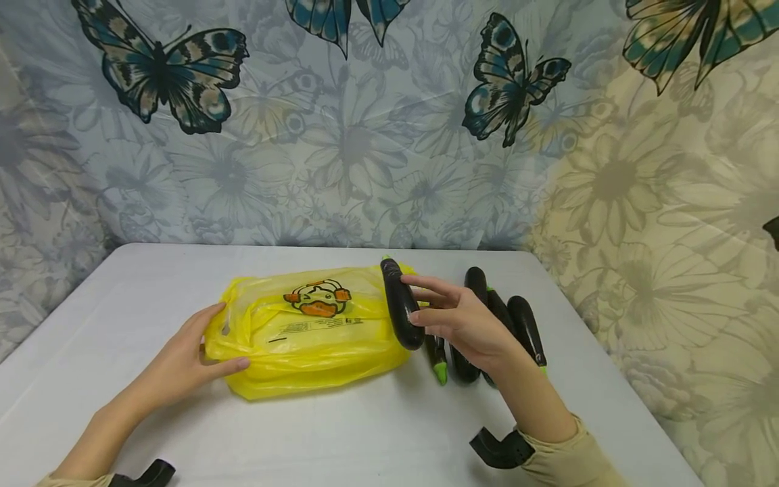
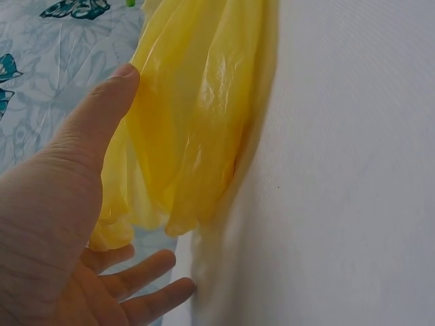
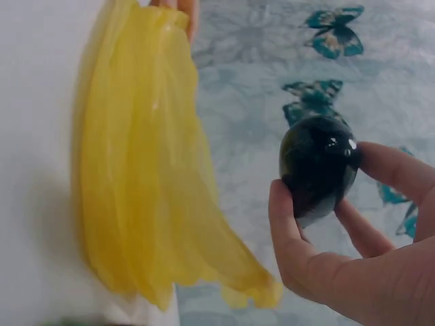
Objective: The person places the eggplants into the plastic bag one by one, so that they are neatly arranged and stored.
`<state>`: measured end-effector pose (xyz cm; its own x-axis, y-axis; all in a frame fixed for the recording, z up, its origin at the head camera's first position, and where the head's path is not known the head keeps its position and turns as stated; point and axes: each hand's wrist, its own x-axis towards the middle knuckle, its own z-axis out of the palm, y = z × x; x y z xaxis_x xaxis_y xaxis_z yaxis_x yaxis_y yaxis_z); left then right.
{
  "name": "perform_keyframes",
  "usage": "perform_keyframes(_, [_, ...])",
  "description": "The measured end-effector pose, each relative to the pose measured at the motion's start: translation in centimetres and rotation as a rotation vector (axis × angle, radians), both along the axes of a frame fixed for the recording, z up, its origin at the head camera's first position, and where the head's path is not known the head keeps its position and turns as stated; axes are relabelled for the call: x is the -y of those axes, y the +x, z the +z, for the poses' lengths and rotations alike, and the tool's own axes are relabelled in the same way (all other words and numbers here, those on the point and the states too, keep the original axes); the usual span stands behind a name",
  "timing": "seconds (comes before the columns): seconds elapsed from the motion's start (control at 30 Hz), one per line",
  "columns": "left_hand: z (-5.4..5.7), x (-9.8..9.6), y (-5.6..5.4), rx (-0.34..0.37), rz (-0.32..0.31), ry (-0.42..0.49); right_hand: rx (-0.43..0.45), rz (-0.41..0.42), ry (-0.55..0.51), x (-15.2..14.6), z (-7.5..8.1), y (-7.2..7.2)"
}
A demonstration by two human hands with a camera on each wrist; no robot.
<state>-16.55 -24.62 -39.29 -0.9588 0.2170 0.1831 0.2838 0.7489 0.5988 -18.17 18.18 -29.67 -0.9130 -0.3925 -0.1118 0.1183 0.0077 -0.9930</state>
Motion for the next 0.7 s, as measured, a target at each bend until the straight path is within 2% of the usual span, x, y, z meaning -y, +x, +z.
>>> perform_keyframes(0.5, [-0.3, 0.5, 0.3, 0.010, 0.006, 0.013, 0.099, 0.064, -0.121, 6.1, -1.9, -1.4])
perform_keyframes(0.7, [-0.3, 0.3, 0.1, 0.027, -0.003, 0.016, 0.156, 0.055, -0.172, 8.6, -3.0, -2.5])
